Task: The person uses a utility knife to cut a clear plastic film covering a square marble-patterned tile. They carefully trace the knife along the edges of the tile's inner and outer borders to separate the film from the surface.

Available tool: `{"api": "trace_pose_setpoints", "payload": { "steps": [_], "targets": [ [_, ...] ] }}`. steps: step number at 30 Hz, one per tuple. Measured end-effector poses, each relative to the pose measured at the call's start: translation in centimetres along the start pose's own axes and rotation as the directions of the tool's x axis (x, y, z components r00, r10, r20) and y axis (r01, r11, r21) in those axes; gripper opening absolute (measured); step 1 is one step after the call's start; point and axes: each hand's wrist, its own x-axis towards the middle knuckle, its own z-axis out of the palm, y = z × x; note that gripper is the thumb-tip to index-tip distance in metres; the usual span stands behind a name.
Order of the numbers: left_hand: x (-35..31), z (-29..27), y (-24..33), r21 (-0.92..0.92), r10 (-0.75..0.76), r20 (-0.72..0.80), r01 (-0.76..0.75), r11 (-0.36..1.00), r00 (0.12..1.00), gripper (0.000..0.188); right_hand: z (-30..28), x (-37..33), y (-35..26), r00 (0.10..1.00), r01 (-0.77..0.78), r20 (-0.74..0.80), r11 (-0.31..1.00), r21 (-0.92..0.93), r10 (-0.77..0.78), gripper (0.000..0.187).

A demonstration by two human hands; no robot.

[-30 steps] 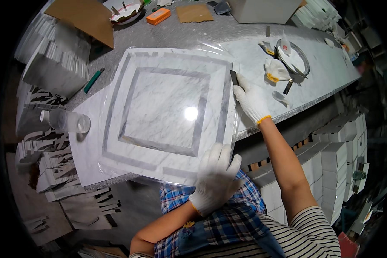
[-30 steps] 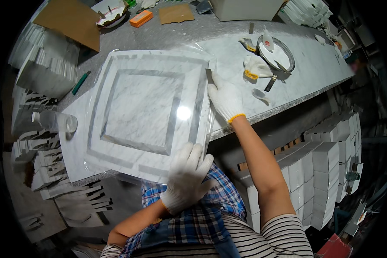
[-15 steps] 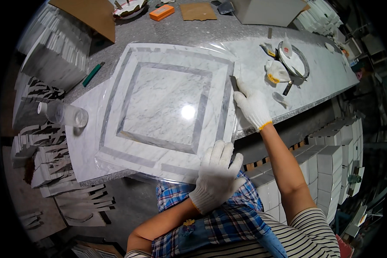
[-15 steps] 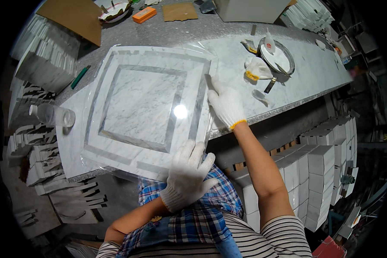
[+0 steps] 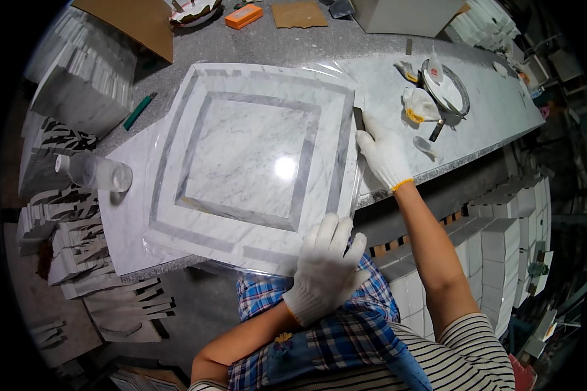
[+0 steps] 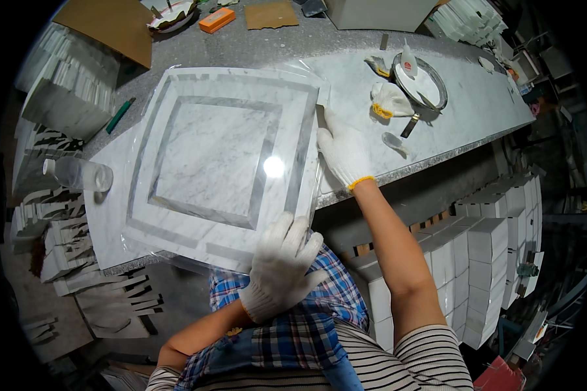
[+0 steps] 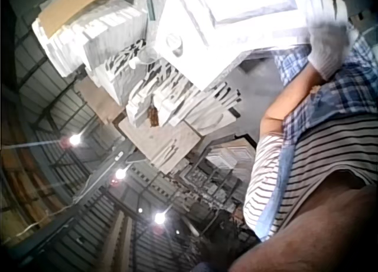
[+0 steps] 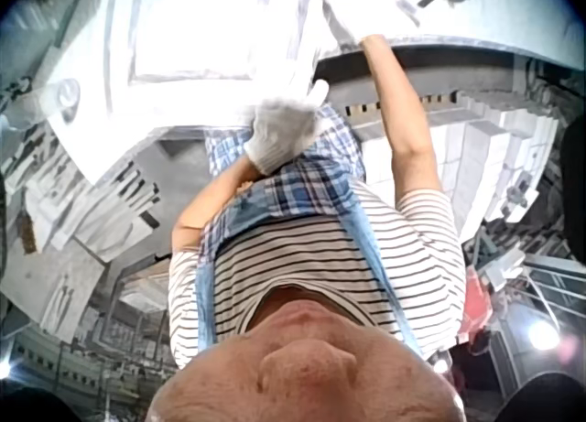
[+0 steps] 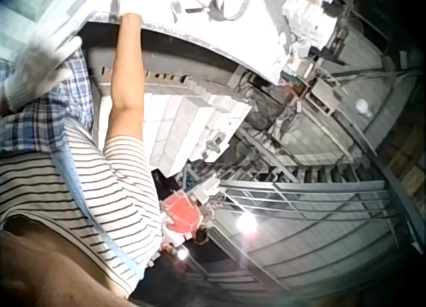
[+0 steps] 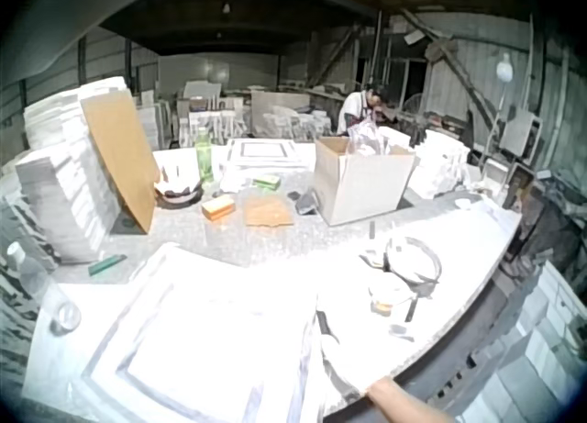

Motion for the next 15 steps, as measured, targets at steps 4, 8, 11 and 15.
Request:
{"api": "trace_pose_setpoints", "payload": {
  "steps": [4,8,11,15],
  "targets": [
    [-0.1,0.1,-0.1,-0.009,0.04,-0.074,-0.041,0.999,0.996,0.057,0.1,-1.2,-1.2,1.0,0.008,0.027,0.999,-0.052,-0.007,0.055],
    [-0.3,0.7,0.0,-0.033,0.07,-0.124,-0.074,0.997,0.99,0.059,-0.5,-1.8,-2.1,0.998,0.017,0.067,0.996,-0.089,-0.011,0.054],
    [-0.5,0.7,-0.1,-0.032,0.071,-0.13,-0.076,0.997,0.989,0.059,-0.2,-2.6,-2.3,0.998,0.034,0.049,0.996,-0.077,-0.03,0.053],
    [-0.6,0.2,0.0,-0.029,0.058,-0.109,-0.062,0.998,0.992,0.059,0.2,-2.7,-1.5,0.998,0.013,0.068,1.0,0.011,-0.014,0.055]
  ]
}}
